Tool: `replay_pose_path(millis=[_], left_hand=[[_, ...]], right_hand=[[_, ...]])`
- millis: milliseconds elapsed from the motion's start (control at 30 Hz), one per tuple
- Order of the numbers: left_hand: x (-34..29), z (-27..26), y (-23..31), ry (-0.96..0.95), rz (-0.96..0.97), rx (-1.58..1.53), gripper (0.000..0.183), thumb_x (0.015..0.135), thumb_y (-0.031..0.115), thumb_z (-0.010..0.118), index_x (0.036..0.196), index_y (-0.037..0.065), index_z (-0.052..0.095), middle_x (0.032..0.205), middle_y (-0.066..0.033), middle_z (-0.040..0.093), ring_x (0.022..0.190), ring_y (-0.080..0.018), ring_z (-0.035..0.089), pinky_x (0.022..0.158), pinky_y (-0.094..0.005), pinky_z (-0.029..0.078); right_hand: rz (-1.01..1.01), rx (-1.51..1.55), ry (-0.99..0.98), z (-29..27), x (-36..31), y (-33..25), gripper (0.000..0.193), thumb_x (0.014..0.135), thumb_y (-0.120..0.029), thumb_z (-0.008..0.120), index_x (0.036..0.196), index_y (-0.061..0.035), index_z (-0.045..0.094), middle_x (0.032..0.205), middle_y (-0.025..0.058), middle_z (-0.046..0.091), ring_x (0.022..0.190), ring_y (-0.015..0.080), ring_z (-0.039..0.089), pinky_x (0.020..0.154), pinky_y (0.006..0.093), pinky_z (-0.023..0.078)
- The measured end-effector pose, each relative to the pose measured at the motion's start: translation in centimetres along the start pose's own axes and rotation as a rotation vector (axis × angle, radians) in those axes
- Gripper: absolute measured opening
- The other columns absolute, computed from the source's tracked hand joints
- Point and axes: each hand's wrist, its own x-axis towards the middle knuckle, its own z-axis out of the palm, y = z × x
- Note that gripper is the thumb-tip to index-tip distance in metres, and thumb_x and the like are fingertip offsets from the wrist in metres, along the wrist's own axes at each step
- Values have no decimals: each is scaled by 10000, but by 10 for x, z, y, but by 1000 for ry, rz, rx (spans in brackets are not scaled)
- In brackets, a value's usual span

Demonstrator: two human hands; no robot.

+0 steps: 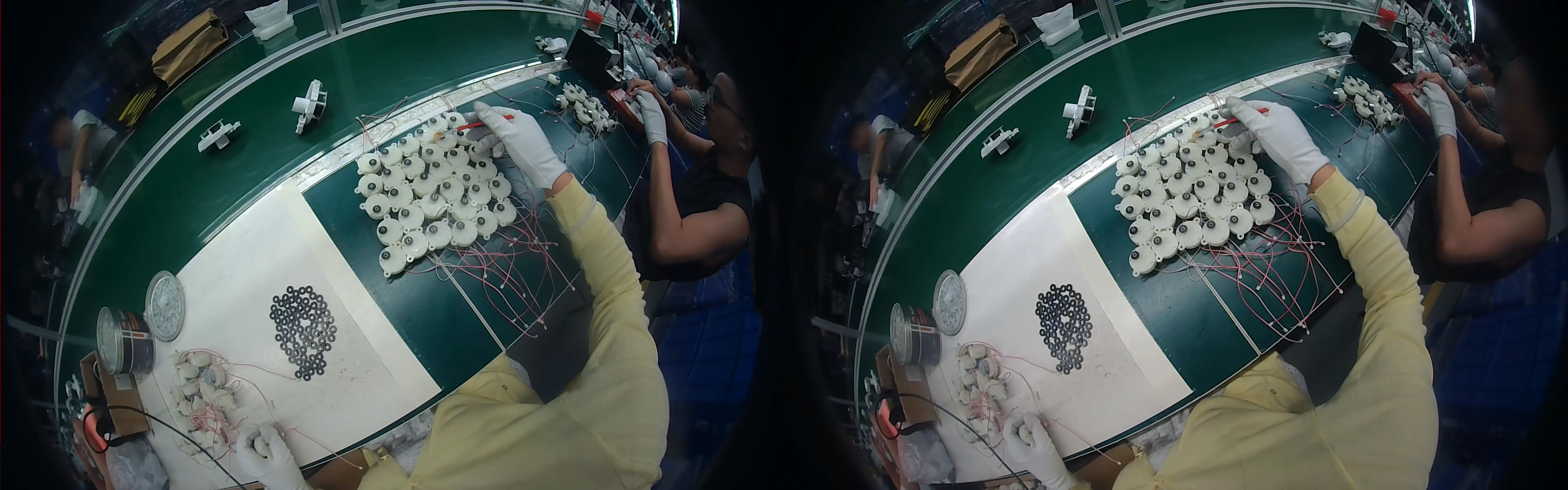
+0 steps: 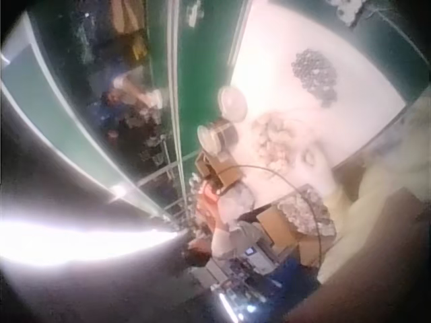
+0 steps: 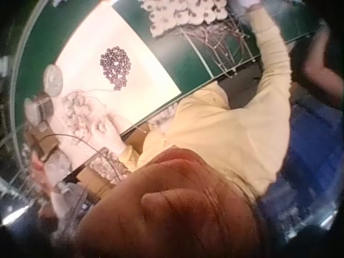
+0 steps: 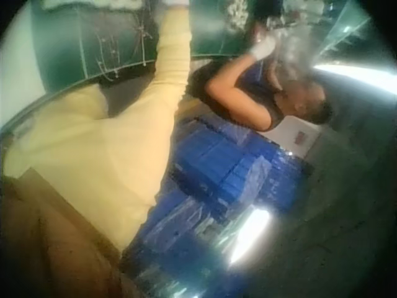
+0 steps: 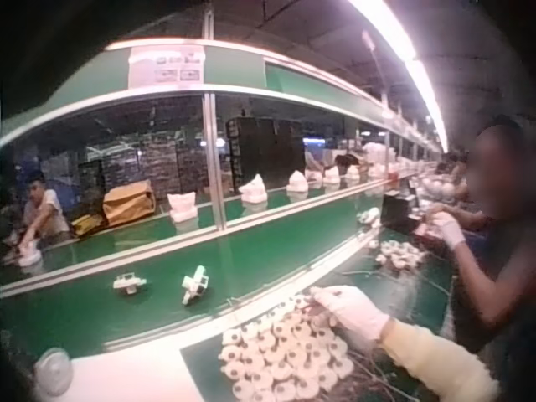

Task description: The person applies a substance to the center of small white circular components using a brush, then places a metal washer into the center of each component. The person handles the components one at a time on a green workbench.

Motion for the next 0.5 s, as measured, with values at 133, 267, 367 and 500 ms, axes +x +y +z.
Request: replay_pose_path(millis=[133, 267, 367, 500], left_hand=[[-1, 0, -2, 2, -32, -28, 146, 962, 22, 599, 1078, -36, 531, 841, -72, 575, 714, -121, 542, 647, -250, 473], [0, 0, 4, 15, -14, 53, 153, 961, 35, 612, 1075, -38, 541, 840, -69, 579, 712, -112, 535, 646, -241, 467], [0, 1, 6, 22, -18, 58, 152, 959, 36, 615, 1074, -38, 547, 832, -65, 579, 709, -108, 532, 643, -238, 463], [0, 3, 5, 38, 11, 48, 139, 957, 30, 612, 1060, -37, 547, 823, -59, 578, 703, -107, 529, 638, -240, 462]], right_hand=[[27, -16, 11, -1, -5, 3, 462, 1012, -455, 545, 1133, -36, 697, 942, 39, 739, 711, 59, 670, 573, 187, 437], [39, 24, 29, -3, -6, 8, 463, 1014, -456, 538, 1128, -38, 700, 943, 41, 738, 713, 70, 677, 573, 187, 435], [48, 31, 24, -6, -6, 9, 463, 1016, -454, 535, 1129, -36, 699, 957, 43, 734, 722, 76, 684, 572, 187, 433], [56, 25, 26, -8, -10, 5, 459, 1014, -452, 538, 1125, -36, 700, 970, 38, 726, 727, 81, 688, 575, 185, 433]])
